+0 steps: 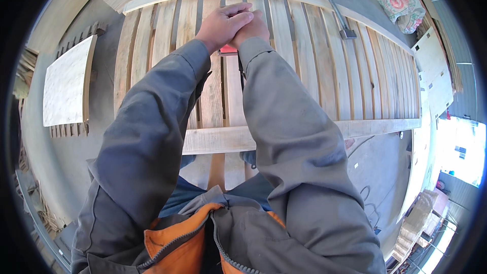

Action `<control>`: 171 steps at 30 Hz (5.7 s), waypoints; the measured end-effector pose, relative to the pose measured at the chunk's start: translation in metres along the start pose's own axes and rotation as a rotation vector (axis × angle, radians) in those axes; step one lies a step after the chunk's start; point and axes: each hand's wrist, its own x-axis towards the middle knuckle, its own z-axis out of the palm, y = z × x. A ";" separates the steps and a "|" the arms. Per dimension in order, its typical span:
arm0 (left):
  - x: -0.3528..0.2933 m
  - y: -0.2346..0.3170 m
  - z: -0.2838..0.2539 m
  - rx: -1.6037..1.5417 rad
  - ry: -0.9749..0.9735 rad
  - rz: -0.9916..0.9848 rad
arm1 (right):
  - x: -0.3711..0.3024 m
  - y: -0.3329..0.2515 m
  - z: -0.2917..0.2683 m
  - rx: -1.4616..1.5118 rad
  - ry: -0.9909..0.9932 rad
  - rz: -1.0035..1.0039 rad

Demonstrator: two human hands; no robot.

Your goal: The person is sanding a wooden structure using a red electric sander. They move the sander along the wooden slats, smoothing the surface.

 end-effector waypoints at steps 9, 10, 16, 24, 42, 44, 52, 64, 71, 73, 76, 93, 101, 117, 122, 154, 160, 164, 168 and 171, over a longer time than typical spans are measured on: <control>-0.055 0.012 0.007 0.072 -0.058 -0.044 | -0.062 0.000 -0.009 0.096 -0.047 0.048; -0.059 0.013 0.008 0.073 -0.069 -0.049 | -0.069 0.000 -0.010 0.107 -0.046 0.055; -0.096 0.023 0.015 0.125 -0.063 -0.032 | -0.109 0.002 -0.009 0.125 -0.027 0.060; -0.136 0.039 0.023 0.066 -0.031 0.003 | -0.137 0.018 0.018 0.154 0.056 0.001; -0.181 0.059 0.025 0.086 0.011 -0.002 | -0.188 0.004 -0.003 0.194 -0.001 0.067; -0.173 0.053 0.028 0.073 0.013 0.013 | -0.177 0.011 0.003 0.252 0.004 0.090; -0.128 0.029 0.023 0.060 0.014 0.023 | -0.127 0.013 0.014 -0.075 -0.005 -0.137; -0.140 0.040 0.029 0.110 0.016 0.039 | -0.139 0.021 0.012 -0.028 0.018 -0.067; -0.180 0.053 0.033 0.074 -0.012 0.025 | -0.185 0.020 0.008 0.013 0.000 -0.034; -0.190 0.058 0.033 0.078 -0.012 0.031 | -0.194 0.016 0.004 -0.022 -0.007 -0.024; -0.202 0.060 0.030 0.096 -0.023 0.045 | -0.211 0.012 0.000 -0.004 -0.012 -0.040; -0.149 0.041 0.025 0.074 0.005 0.008 | -0.150 0.012 0.016 0.033 0.094 -0.082; -0.125 0.036 0.024 0.072 -0.003 -0.046 | -0.133 0.008 -0.001 0.008 0.073 -0.043; -0.193 0.066 0.033 0.117 -0.023 -0.007 | -0.172 0.044 0.048 -0.062 0.060 -0.101; -0.200 0.070 0.033 0.124 -0.066 0.011 | -0.177 0.048 0.055 -0.024 0.121 -0.114; -0.178 0.073 0.029 0.286 -0.006 0.002 | -0.186 0.018 0.013 0.376 0.080 0.026; -0.142 0.069 0.037 0.205 -0.016 -0.050 | -0.100 0.074 0.059 -0.163 0.199 -0.307; -0.130 0.054 0.018 0.274 0.031 -0.036 | -0.111 0.028 0.042 -0.062 0.148 -0.261; -0.111 0.045 0.017 0.239 0.028 -0.040 | -0.080 0.038 0.050 0.176 -0.026 -0.139; -0.093 0.050 0.020 0.248 0.014 -0.027 | -0.026 0.084 0.097 0.860 0.008 -0.157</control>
